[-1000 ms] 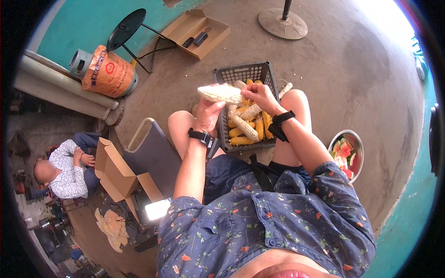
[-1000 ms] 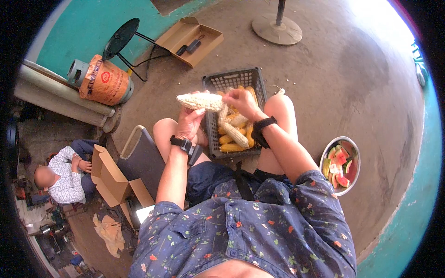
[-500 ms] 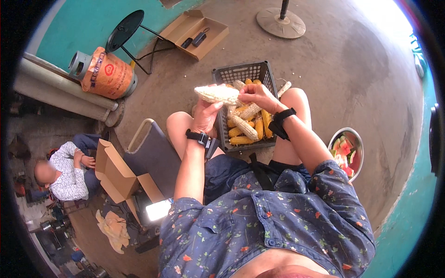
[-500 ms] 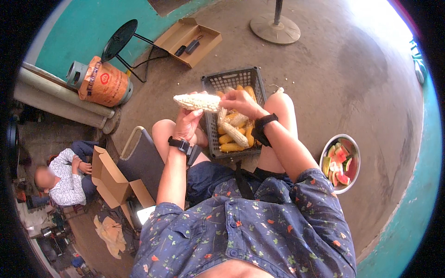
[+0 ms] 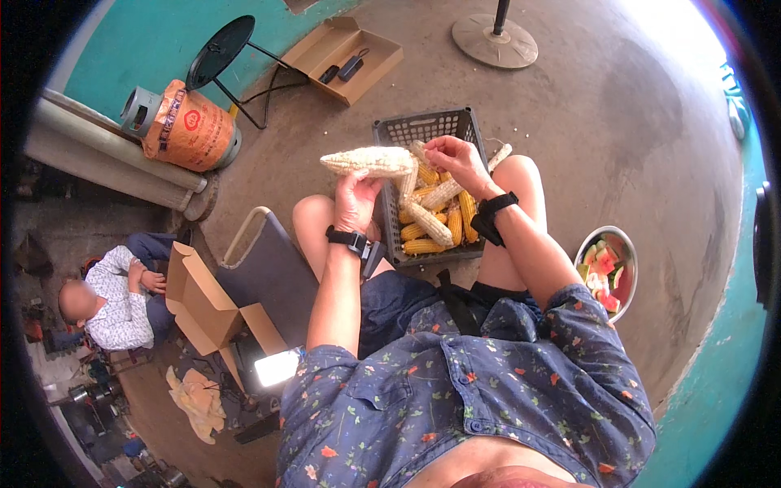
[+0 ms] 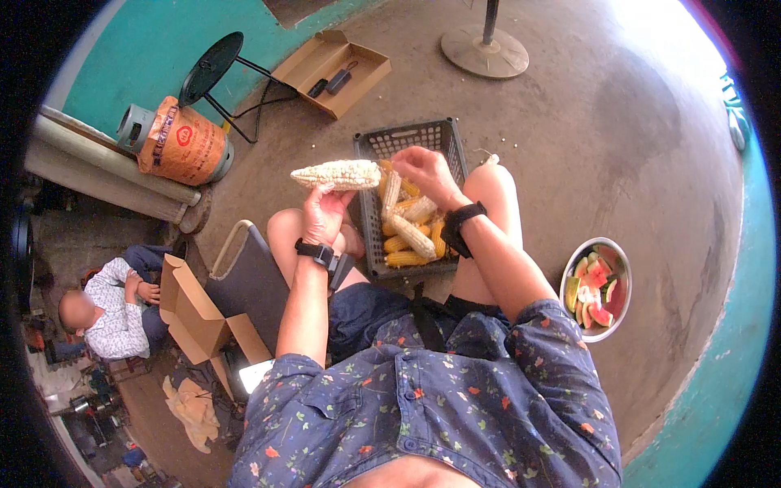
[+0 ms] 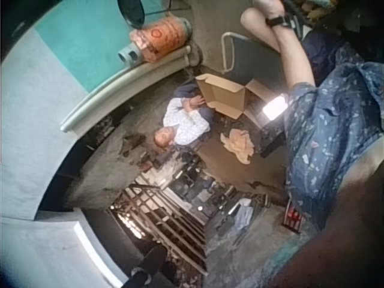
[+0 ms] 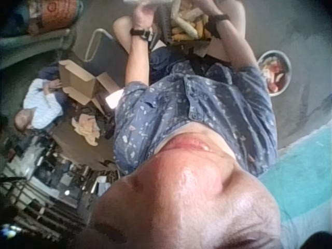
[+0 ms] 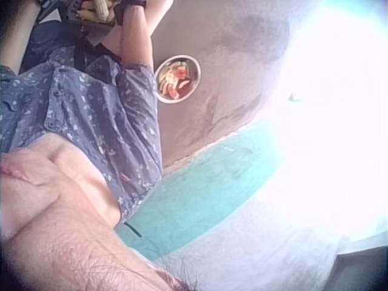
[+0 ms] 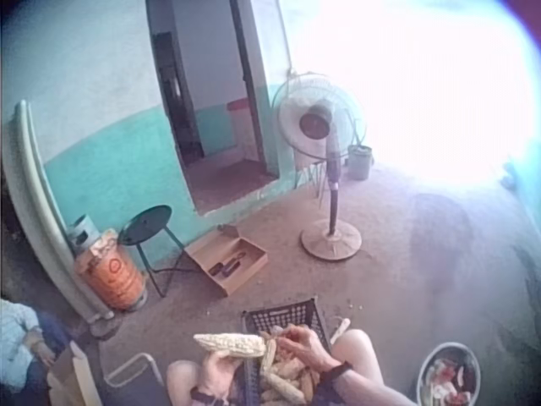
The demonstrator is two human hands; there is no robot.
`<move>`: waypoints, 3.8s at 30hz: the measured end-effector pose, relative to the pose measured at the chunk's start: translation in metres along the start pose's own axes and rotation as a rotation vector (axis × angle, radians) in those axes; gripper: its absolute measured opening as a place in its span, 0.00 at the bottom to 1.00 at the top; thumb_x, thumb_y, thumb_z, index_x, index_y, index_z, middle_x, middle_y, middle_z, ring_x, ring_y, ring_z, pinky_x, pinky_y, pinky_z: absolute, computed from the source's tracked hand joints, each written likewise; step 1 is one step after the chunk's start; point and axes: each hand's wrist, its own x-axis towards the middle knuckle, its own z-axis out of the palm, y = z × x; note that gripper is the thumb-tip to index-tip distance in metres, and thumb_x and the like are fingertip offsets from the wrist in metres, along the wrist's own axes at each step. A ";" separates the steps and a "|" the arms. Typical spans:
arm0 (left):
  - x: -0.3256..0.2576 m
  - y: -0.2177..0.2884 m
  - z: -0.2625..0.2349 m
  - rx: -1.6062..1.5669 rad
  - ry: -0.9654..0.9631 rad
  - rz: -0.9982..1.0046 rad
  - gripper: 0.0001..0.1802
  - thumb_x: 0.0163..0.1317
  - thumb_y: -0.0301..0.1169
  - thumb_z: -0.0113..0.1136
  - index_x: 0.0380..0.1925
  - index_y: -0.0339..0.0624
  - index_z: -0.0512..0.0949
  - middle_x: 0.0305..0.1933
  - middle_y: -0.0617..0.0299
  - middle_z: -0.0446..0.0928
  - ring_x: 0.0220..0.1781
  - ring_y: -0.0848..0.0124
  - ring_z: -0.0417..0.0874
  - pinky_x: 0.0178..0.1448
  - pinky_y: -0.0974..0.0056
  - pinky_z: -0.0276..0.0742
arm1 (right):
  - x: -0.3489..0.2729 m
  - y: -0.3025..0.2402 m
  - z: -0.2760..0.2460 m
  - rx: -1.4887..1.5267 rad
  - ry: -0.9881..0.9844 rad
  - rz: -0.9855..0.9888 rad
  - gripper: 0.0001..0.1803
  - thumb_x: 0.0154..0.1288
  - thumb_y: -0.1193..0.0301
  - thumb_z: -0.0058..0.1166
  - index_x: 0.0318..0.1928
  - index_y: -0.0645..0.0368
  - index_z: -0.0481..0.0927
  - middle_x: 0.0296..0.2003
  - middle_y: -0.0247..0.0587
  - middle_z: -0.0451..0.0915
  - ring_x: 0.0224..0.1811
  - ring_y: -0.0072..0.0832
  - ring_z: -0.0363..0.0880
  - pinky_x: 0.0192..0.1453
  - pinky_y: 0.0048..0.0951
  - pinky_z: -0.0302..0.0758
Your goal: The person removes individual kernels from ears of corn by hand, dropping the kernels into a black plastic crate between their legs.
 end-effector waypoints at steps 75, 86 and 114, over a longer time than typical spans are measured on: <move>-0.003 0.003 0.020 0.054 0.001 -0.063 0.22 0.67 0.33 0.61 0.56 0.32 0.70 0.58 0.51 0.75 0.60 0.60 0.76 0.69 0.53 0.71 | 0.001 0.010 0.004 -0.104 0.120 -0.179 0.12 0.64 0.71 0.59 0.45 0.65 0.81 0.34 0.38 0.84 0.38 0.21 0.79 0.46 0.26 0.76; -0.003 -0.001 0.020 0.132 0.024 -0.046 0.23 0.66 0.32 0.62 0.57 0.34 0.69 0.58 0.52 0.75 0.61 0.61 0.75 0.69 0.54 0.70 | -0.004 -0.005 0.009 -0.141 0.006 -0.094 0.16 0.62 0.63 0.63 0.42 0.62 0.84 0.36 0.37 0.84 0.39 0.21 0.80 0.46 0.26 0.76; -0.006 -0.004 0.017 0.213 -0.073 -0.089 0.25 0.65 0.29 0.63 0.61 0.39 0.68 0.61 0.52 0.75 0.63 0.62 0.75 0.68 0.57 0.70 | -0.009 -0.004 0.008 -0.200 -0.070 -0.088 0.15 0.57 0.66 0.69 0.38 0.63 0.83 0.32 0.35 0.83 0.36 0.21 0.80 0.43 0.25 0.76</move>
